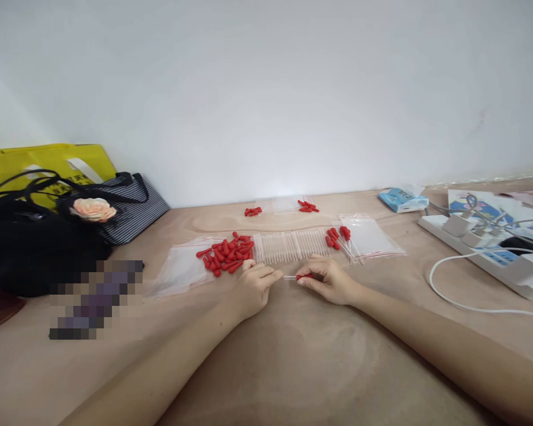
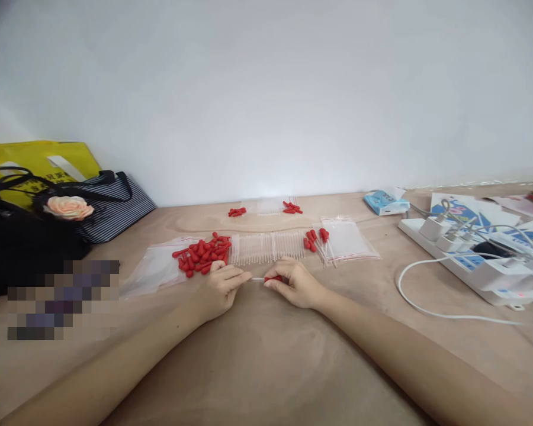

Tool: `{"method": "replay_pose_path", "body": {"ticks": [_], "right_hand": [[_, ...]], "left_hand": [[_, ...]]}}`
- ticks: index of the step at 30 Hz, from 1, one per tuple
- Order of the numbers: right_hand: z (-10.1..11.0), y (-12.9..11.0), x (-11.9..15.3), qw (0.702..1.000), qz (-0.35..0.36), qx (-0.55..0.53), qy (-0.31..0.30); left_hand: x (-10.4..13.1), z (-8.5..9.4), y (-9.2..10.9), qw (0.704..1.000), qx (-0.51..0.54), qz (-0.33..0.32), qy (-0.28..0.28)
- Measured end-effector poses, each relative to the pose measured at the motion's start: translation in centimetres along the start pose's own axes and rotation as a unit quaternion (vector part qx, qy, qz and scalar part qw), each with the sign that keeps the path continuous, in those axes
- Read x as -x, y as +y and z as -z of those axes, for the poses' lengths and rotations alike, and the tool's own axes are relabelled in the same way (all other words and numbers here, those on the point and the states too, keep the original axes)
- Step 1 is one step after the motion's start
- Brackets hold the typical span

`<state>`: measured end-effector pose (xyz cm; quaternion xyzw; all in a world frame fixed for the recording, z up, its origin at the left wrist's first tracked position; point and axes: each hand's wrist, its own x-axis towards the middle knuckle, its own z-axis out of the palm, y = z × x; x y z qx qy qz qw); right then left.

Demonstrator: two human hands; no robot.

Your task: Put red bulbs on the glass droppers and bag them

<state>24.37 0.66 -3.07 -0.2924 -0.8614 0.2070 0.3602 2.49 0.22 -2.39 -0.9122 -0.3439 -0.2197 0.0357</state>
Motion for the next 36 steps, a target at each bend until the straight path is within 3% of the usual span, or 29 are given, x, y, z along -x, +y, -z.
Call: {"method": "replay_pose_path", "body": {"ticks": [8,20,27,36], "right_hand": [[-0.2,0.2,0.0,0.996,0.037,0.068,0.033],[-0.9,0.2,-0.3,0.995,0.045,0.083,0.017],[-0.4,0.6,-0.4,0.994,0.029,0.103,0.005],[-0.7,0.9,0.0,0.987,0.038,0.141,0.060]], "left_hand": [[0.1,-0.2,0.6,1.000,0.007,-0.008,0.022],[0.1,-0.5,0.6,0.999,0.013,-0.009,0.030],[0.0,-0.4,0.8,0.998,0.028,0.034,0.039],[0.1,-0.6,1.1,0.998,0.050,0.030,0.036]]}}
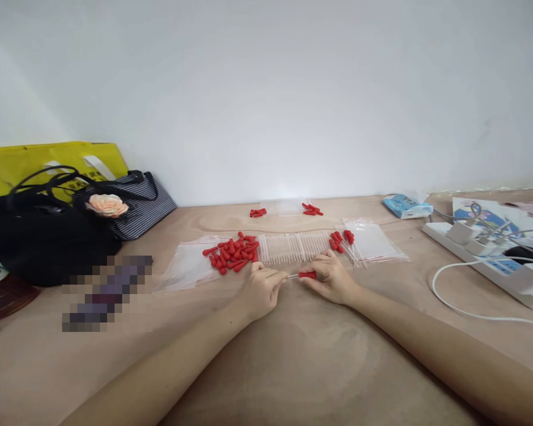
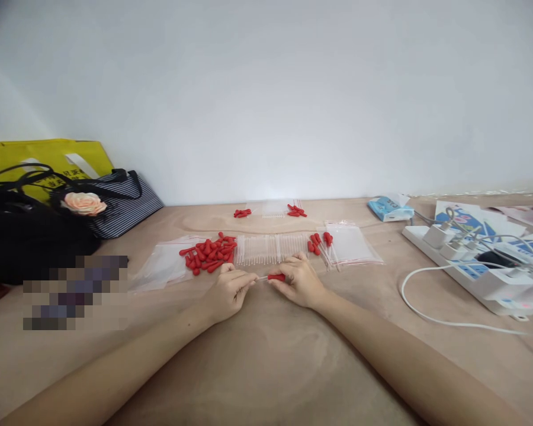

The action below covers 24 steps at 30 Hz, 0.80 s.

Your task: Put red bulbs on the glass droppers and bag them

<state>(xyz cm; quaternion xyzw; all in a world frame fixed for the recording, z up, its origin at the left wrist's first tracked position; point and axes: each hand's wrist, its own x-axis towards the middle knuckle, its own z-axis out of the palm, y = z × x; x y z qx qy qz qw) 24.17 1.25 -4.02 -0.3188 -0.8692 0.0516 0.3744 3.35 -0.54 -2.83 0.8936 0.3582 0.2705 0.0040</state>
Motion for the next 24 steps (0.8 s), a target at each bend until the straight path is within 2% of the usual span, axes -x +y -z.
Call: {"method": "replay_pose_path", "body": {"ticks": [5,11,16,20,24], "right_hand": [[-0.1,0.1,0.0,1.000,-0.007,-0.015,0.003],[0.4,0.0,-0.4,0.998,-0.016,-0.040,-0.041],[0.6,0.2,-0.4,0.997,-0.013,-0.063,-0.053],[0.4,0.1,-0.3,0.982,-0.089,-0.166,-0.030],[-0.4,-1.2,-0.5,0.934,-0.194,-0.296,0.046]], "left_hand": [[0.0,-0.2,0.0,1.000,0.004,-0.004,0.005],[-0.1,0.0,-0.2,1.000,0.019,0.010,-0.005],[-0.1,0.3,-0.2,0.999,0.038,0.015,-0.013],[-0.2,0.2,-0.3,0.999,0.049,0.025,0.003],[-0.4,0.3,-0.1,0.994,0.079,0.070,0.020]]}}
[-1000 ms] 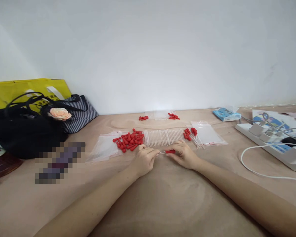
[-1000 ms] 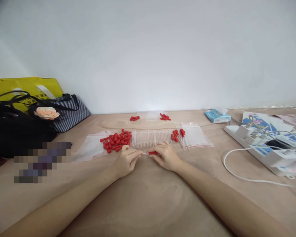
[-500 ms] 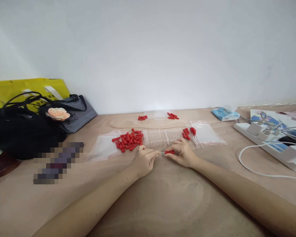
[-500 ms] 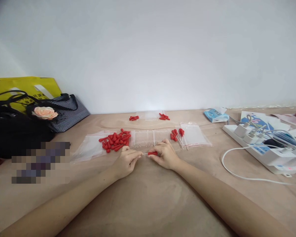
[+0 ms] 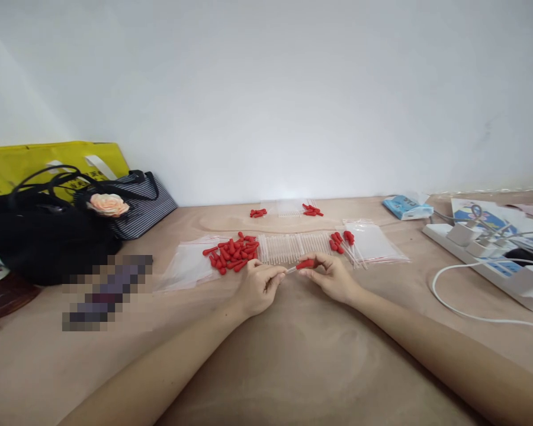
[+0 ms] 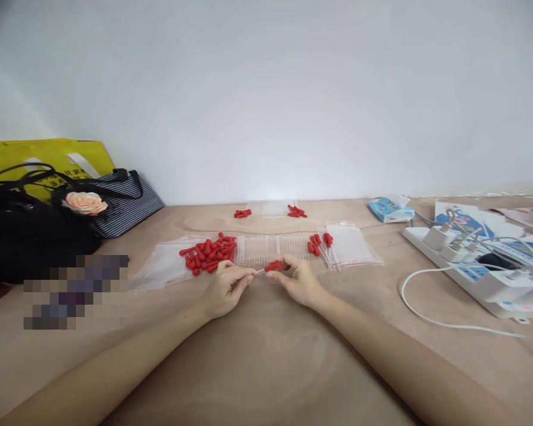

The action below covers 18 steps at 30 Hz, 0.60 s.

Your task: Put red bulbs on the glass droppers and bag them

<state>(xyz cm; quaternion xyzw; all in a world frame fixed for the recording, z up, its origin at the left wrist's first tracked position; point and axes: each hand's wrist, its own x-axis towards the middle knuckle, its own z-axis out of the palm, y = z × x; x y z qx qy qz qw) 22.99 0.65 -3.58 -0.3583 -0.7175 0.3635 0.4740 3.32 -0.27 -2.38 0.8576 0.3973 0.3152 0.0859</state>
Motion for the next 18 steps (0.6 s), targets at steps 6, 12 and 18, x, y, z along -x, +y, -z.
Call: {"method": "replay_pose_path", "body": {"ticks": [6,12,18], "right_hand": [[-0.9,-1.0,-1.3,0.995,-0.042,-0.084,0.045],[7.9,0.8,-4.5,0.969,-0.096,0.182,0.134],[12.5,4.1,-4.1,0.865,-0.158,0.460,0.125]], "left_hand": [[-0.2,0.5,0.5,0.999,0.031,0.014,-0.020],[-0.3,0.6,0.7,0.999,0.007,0.032,-0.033],[-0.3,0.3,0.4,0.998,-0.016,0.004,-0.053]]}}
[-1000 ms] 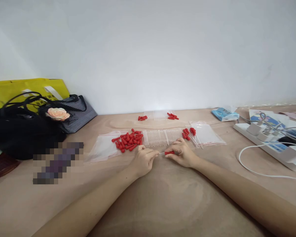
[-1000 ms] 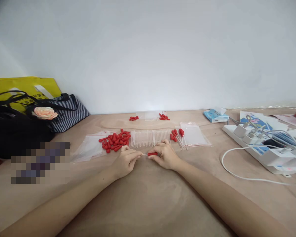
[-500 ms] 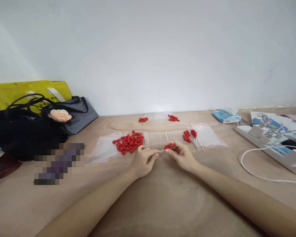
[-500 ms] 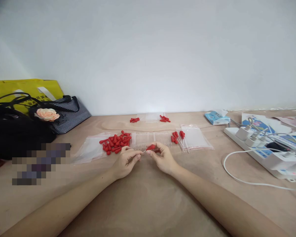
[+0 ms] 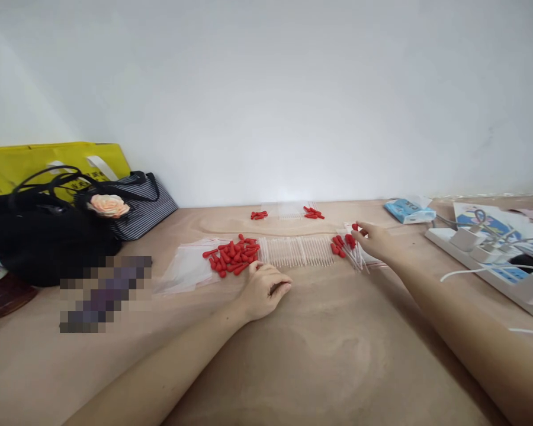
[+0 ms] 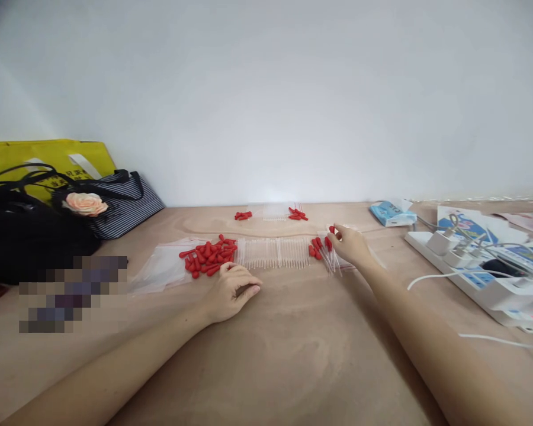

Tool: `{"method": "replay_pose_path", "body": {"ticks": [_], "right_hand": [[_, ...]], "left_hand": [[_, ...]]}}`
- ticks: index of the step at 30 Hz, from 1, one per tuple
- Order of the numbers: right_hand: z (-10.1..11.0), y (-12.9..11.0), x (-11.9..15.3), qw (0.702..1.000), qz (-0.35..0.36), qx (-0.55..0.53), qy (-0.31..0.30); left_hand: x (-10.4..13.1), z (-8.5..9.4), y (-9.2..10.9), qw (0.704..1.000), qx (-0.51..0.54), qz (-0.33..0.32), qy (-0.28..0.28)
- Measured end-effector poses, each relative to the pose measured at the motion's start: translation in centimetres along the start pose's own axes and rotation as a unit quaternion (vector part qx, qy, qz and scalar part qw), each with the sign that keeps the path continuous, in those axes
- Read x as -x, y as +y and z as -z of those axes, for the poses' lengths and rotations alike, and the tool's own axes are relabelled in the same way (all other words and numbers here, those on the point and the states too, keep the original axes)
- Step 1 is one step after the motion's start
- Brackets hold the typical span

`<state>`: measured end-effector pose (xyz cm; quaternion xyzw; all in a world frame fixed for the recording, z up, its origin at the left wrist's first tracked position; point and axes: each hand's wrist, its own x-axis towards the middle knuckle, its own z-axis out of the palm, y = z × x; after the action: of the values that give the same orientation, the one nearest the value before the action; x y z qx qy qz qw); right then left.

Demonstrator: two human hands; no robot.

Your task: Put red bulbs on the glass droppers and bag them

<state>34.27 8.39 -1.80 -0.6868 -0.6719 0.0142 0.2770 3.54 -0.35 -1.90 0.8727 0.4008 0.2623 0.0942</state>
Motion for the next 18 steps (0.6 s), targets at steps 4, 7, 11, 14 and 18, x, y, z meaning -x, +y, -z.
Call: {"method": "replay_pose_path", "body": {"ticks": [4,7,11,14,18], "right_hand": [[-1.5,-0.5,0.8,0.999,-0.016,0.046,0.015],[-1.5,-1.2,0.9,0.997,-0.017,0.070,0.024],[-0.1,-1.7,0.9,0.994,0.072,0.076,-0.023],[0.9,-2.1,1.0,0.979,0.161,0.086,-0.095],[1.2,-2.4,1.2,0.963,0.199,0.134,-0.121]], "left_hand": [[0.1,-0.1,-0.1,1.000,-0.005,0.000,0.003],[0.1,0.0,0.0,1.000,-0.008,0.002,0.000],[0.1,0.1,0.1,1.000,-0.010,-0.002,-0.004],[0.0,0.2,0.2,1.000,-0.011,-0.001,0.000],[0.1,-0.1,0.1,0.999,-0.037,0.020,0.025]]}}
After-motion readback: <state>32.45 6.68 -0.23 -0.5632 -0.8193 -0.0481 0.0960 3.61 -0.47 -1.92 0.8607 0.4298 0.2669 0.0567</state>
